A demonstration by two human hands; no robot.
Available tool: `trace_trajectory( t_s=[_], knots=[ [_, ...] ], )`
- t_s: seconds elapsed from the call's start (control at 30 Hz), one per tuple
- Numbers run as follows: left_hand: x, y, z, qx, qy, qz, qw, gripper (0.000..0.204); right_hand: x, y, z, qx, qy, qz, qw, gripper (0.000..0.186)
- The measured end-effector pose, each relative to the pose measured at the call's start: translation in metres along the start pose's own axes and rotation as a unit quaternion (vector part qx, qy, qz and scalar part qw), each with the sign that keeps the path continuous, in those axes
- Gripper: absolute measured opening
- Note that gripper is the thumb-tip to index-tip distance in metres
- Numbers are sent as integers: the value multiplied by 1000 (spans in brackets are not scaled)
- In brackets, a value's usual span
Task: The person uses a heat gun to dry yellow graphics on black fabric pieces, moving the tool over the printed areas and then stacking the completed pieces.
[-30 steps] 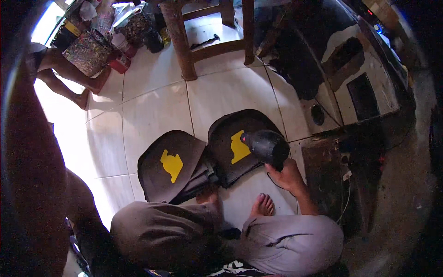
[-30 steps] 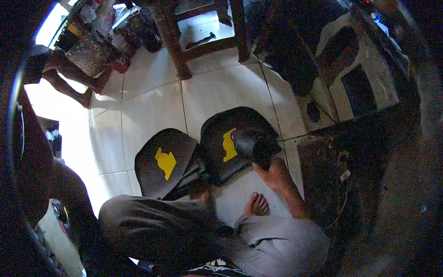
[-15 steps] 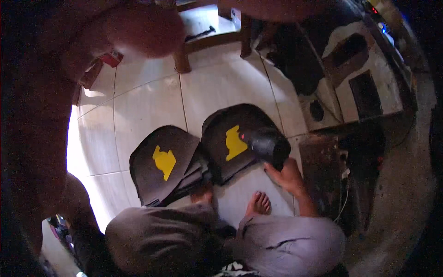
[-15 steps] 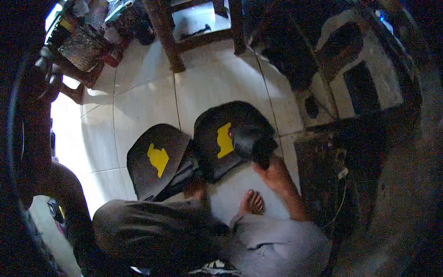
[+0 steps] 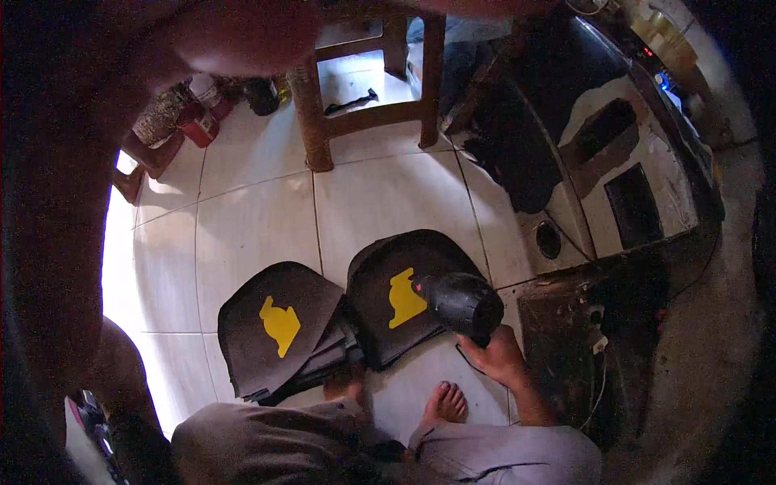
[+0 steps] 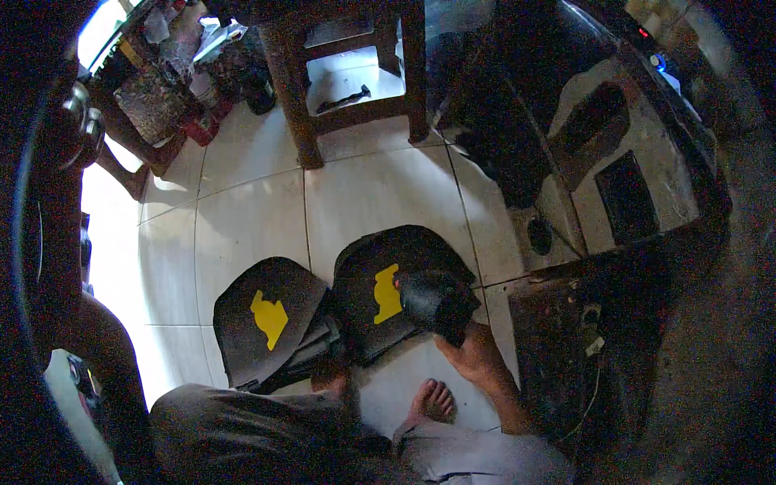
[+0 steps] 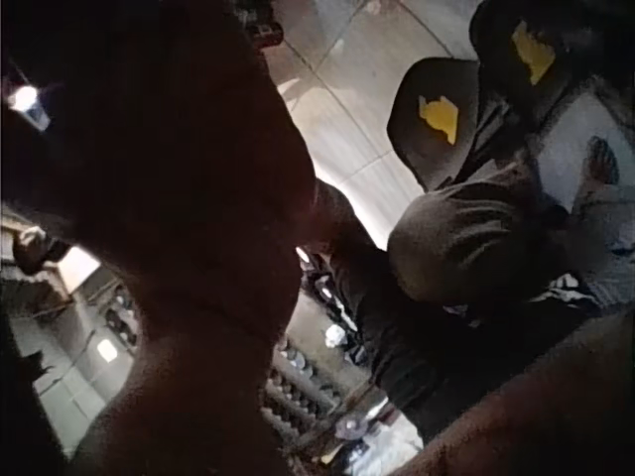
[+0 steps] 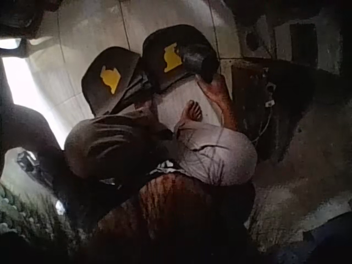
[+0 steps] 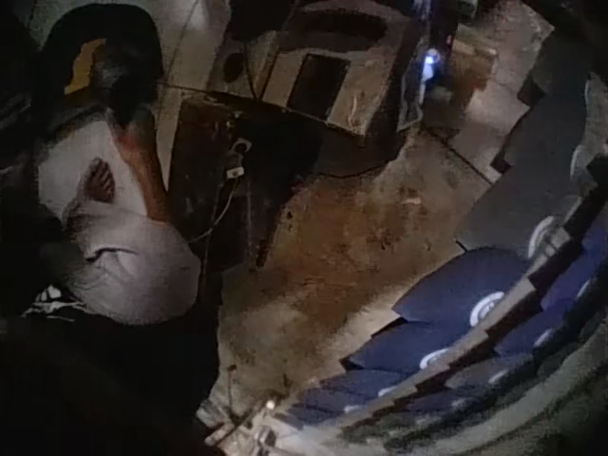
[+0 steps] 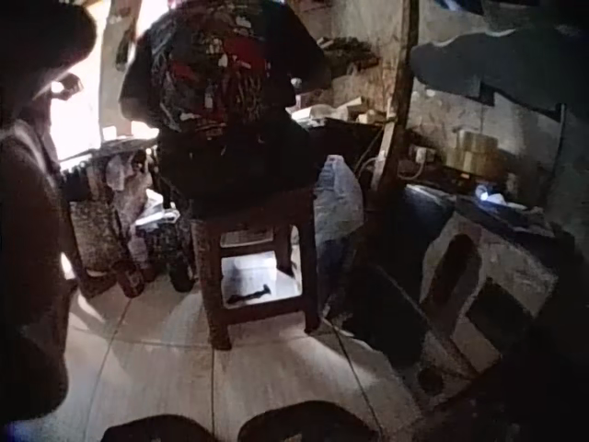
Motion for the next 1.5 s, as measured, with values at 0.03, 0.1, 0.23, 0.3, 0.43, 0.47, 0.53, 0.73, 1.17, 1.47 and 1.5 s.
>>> trace_trajectory(
  t_s=[0.03, 0.1, 0.23, 0.3, 0.43, 0.47, 0.53, 0.73, 1.17, 1.47, 1.5],
  knots=[
    [-1, -2, 1, -4, -5, 0, 1000, 44, -2, 1, -5, 11, 20, -14, 1000, 36],
    [-5, 0, -2, 20, -1, 6, 1000, 44, -4, -3, 1, 0, -13, -6, 1000, 35],
    [-4, -5, 5, 45, -3, 17, 999, 44, -7, 5, 16, -21, -41, -3, 999, 33],
    [12, -11, 21, 65, 9, 27, 997, 43, -2, 13, 13, -16, -46, -14, 999, 33],
    [62, -13, 47, 163, 37, 59, 984, 43, -3, 25, 15, -27, -51, -31, 998, 36],
    [82, -7, 48, 187, 16, 59, 980, 43, -5, 31, 17, -21, -61, -38, 997, 37],
    [108, 65, -3, 270, -73, 37, 959, 43, 10, 14, 33, -6, -4, -5, 1000, 38],
    [233, 203, -128, -116, -324, -63, 937, 42, 6, 40, 19, -30, -7, -24, 999, 39],
    [305, 262, -193, -136, -370, -119, 911, 25, 4, 41, 20, -62, -15, 6, 998, 28],
    [286, 249, -183, -250, -179, -153, 939, 17, 9, 36, 20, -55, -11, 11, 998, 31],
    [283, 251, -177, -267, -139, -110, 947, 17, 10, 34, 22, -53, -17, 13, 998, 32]
  ],
)
Point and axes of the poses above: each hand's wrist, its own x-axis away from the middle knuckle, its own y-axis out of the palm, z = x × y, the point moved 1 cm from there along -x, towards the middle knuckle, and after that the axes turned 8 degrees about -x, right-handed, at the moved point
